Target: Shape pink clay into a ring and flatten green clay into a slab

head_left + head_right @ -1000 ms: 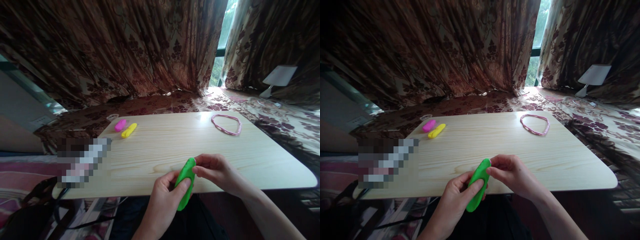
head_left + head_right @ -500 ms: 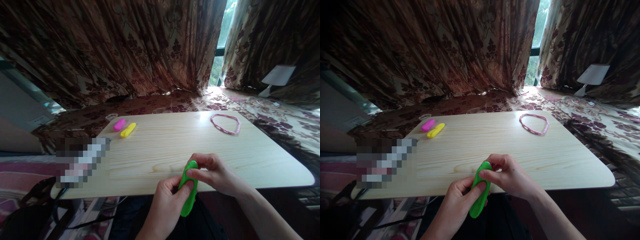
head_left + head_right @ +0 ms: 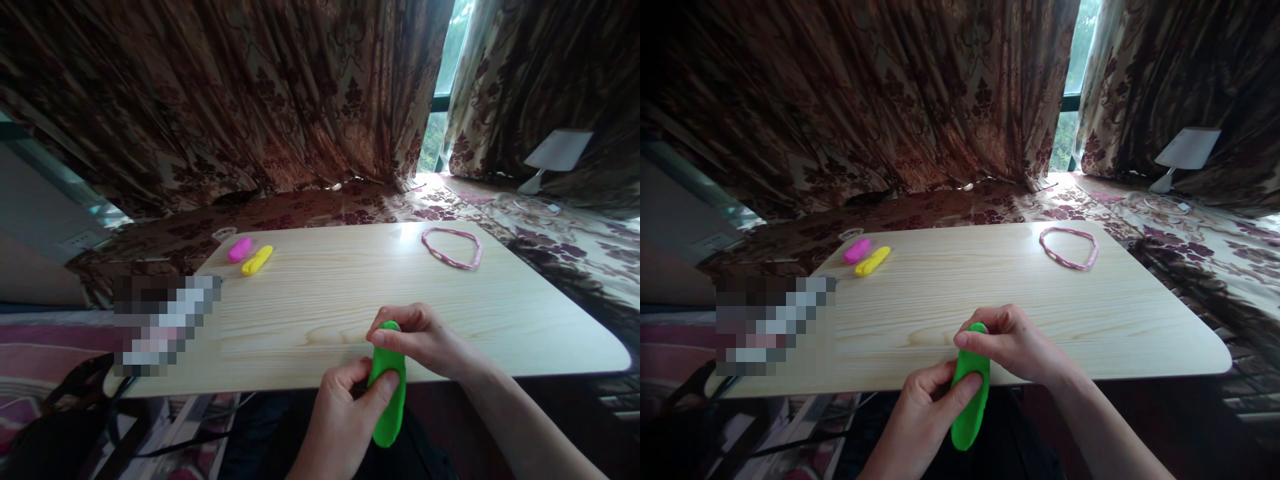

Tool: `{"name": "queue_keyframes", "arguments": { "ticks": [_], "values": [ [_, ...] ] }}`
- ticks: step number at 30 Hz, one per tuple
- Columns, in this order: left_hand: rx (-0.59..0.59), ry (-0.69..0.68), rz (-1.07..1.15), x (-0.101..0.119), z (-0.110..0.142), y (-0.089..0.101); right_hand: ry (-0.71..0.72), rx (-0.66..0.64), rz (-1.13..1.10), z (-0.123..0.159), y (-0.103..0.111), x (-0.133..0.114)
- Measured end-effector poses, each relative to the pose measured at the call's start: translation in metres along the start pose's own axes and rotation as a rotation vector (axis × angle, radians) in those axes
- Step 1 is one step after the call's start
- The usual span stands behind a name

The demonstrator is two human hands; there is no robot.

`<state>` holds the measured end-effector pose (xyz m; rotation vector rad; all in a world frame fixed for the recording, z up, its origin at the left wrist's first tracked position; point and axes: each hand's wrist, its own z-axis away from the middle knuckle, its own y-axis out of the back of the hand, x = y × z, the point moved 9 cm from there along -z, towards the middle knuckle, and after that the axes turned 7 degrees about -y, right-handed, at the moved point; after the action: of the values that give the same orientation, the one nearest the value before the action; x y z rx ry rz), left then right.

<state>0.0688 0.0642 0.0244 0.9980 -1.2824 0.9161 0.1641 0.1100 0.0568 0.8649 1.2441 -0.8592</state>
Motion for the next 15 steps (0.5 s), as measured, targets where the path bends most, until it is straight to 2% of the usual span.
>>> {"name": "queue_keyframes", "arguments": {
  "ticks": [3,6,10,15],
  "values": [
    [0.008,-0.027,0.008,0.002,0.0,0.002,-0.002,-0.005,0.031,0.0,0.003,0.001],
    [0.022,0.015,0.012,-0.005,0.0,0.002,0.03,-0.015,0.064,0.002,0.004,0.0],
    [0.055,0.042,0.041,-0.011,0.0,0.003,0.048,0.059,0.061,0.005,0.01,-0.002],
    [0.066,0.009,0.103,-0.004,0.0,0.007,0.058,-0.036,0.062,0.011,-0.001,-0.001]
  ]
}}
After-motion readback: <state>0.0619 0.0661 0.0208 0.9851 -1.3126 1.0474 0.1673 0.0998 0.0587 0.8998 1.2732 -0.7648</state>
